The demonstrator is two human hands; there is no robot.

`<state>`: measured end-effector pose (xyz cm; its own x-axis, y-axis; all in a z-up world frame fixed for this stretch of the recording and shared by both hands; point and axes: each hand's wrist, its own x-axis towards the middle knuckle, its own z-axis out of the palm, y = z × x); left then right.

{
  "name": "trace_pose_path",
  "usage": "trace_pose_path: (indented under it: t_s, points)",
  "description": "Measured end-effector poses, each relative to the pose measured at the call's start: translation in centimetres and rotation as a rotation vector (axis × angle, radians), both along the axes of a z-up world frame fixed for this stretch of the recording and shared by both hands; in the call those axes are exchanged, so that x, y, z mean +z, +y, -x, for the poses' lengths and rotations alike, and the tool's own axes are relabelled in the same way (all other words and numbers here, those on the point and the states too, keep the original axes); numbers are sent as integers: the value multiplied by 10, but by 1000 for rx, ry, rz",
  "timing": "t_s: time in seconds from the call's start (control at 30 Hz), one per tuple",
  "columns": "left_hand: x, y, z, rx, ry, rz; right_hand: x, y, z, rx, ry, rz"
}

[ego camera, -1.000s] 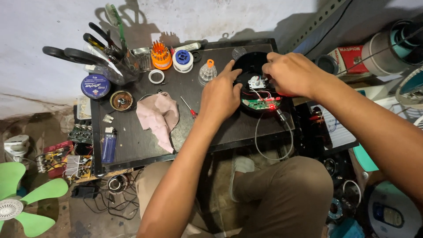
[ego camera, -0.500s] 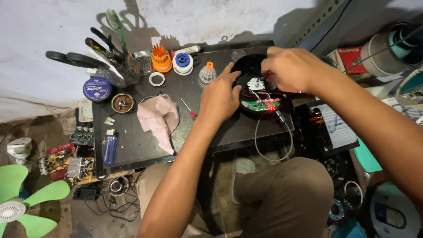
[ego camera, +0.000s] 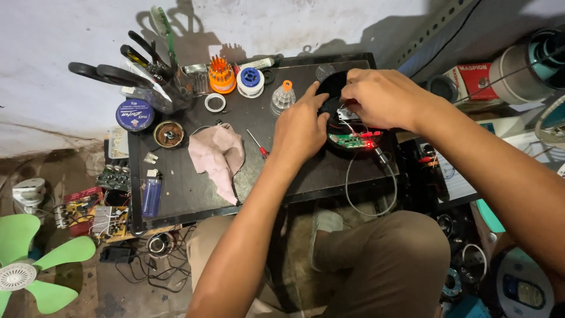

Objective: The person is repairing a small electronic device, likely a fan, using a screwdriver to adjust components on a circuit board. They also use a soldering iron to solder connections and handle various tools and parts on a cluttered workbench.

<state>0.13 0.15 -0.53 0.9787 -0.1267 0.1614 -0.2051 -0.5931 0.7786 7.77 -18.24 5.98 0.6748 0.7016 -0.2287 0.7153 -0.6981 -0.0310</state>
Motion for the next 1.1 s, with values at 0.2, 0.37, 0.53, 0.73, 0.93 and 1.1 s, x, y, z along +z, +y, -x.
trace_pose_path:
  t_s: [0.2, 0.37, 0.53, 0.73, 0.93, 1.1]
  points:
    - [3, 1, 0, -3, 24, -6, 0, 2, 0, -17, 18, -3]
    - [3, 1, 1, -5, 28, -11, 1, 3, 0, -18, 17, 16]
    - [7, 2, 2, -5, 44, -2, 4, 4, 1, -25, 26, 23]
    - [9, 2, 3, -2, 46, 10, 0, 4, -1, -23, 36, 6]
    - [7, 2, 2, 1, 53, -6, -8, 5, -5, 21, -1, 42]
    - [8, 2, 3, 2, 38, -5, -5, 9, -2, 34, 41, 47]
